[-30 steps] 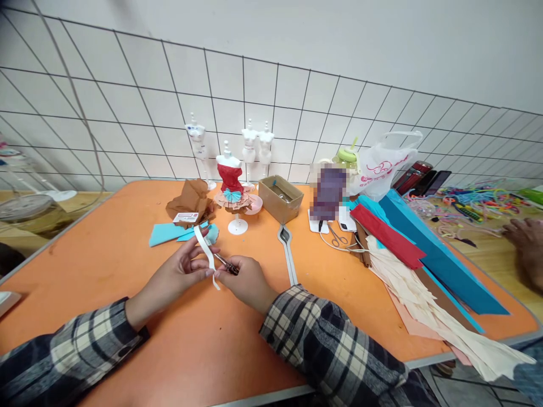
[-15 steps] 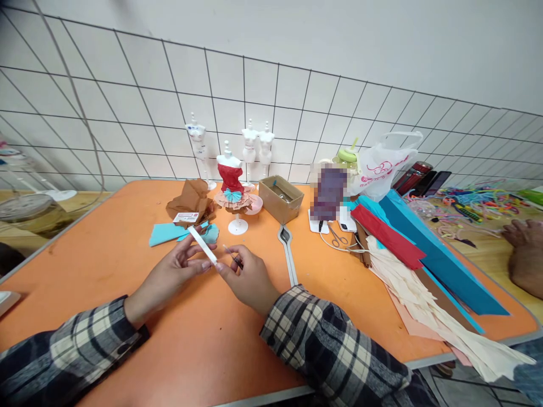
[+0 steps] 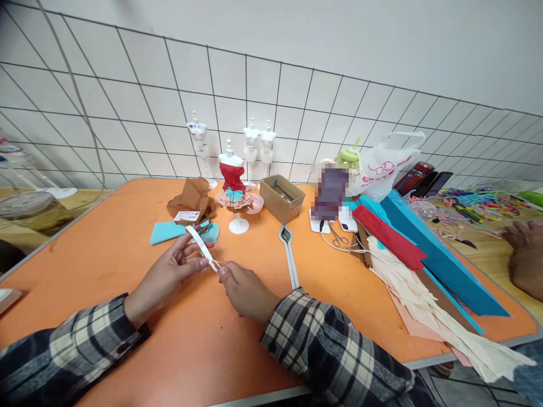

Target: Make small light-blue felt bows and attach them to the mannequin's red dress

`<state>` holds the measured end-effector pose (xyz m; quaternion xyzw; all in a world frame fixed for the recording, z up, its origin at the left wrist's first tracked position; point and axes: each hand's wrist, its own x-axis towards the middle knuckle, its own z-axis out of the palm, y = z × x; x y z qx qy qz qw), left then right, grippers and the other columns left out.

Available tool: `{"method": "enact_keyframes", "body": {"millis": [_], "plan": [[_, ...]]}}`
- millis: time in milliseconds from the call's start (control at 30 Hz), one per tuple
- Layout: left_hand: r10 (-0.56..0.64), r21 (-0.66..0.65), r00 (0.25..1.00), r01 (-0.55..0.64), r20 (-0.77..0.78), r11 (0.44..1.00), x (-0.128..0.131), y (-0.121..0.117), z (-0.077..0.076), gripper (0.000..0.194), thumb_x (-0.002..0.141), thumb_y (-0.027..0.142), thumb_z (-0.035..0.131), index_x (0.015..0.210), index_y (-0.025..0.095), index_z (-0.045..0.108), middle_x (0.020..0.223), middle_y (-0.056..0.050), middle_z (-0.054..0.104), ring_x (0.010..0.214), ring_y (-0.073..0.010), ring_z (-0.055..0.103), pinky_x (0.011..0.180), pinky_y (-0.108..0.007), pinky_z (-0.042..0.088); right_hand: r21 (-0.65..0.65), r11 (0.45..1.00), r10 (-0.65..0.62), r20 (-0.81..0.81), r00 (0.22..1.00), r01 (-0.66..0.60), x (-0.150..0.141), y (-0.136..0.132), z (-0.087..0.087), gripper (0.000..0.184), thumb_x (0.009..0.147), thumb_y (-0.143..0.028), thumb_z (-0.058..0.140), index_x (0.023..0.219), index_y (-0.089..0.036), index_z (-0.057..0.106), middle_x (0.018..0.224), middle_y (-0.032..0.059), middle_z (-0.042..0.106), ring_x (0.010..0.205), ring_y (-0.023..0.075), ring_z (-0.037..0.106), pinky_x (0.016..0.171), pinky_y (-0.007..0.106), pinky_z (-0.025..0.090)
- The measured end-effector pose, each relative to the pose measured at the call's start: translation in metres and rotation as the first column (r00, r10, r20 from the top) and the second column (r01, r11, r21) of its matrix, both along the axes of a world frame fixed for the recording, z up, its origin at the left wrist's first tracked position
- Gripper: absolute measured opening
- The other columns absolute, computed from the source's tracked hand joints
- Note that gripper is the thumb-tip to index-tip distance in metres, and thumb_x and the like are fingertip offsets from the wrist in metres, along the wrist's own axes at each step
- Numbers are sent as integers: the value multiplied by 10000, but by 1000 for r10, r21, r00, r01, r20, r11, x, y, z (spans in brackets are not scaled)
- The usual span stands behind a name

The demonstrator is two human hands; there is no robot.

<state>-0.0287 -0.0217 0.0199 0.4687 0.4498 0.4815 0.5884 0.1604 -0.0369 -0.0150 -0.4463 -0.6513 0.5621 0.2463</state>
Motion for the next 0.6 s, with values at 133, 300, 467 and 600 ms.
{"method": "enact_keyframes", "body": {"millis": [133, 300, 467, 600], "plan": [[-15, -26, 1000, 15, 9, 1000, 2, -3, 1, 809, 668, 249, 791, 1373, 278, 393, 1195, -60, 570, 818, -131, 639, 786, -308, 555, 31, 999, -14, -2, 1000, 15, 0, 0, 1, 344, 978, -534, 290, 908, -241, 456, 616, -65, 440, 415, 77, 398, 335, 163, 329], [26, -4, 1000, -26, -9, 1000, 2, -2, -1, 724, 659, 257, 793, 1302, 252, 462, 1168, -50, 577, 730, -99, 622, 764, -289, 553, 126, 992, 13, 50, 999, -19, 0, -1, 6, 318, 991, -481, 313, 898, -232, 488, 550, -66, 475, 436, 91, 435, 435, 194, 332], [3, -36, 1000, -3, -13, 999, 3, -5, -3, 737, 668, 270, 786, 1323, 272, 451, 1224, -63, 560, 784, -124, 643, 768, -316, 564, 267, 964, -36, 127, 991, 1, -2, -1, 7, 273, 985, -422, 367, 851, -227, 502, 598, -44, 525, 560, 115, 491, 540, 223, 315], [-4, -30, 999, 3, -37, 1000, 5, -6, -3, 779, 673, 279, 783, 1357, 273, 410, 1245, -76, 551, 760, -119, 652, 745, -314, 570, 302, 953, -59, 167, 984, 6, -2, 0, 9, 255, 970, -415, 395, 831, -221, 484, 633, -40, 510, 583, 116, 465, 535, 226, 275]]}}
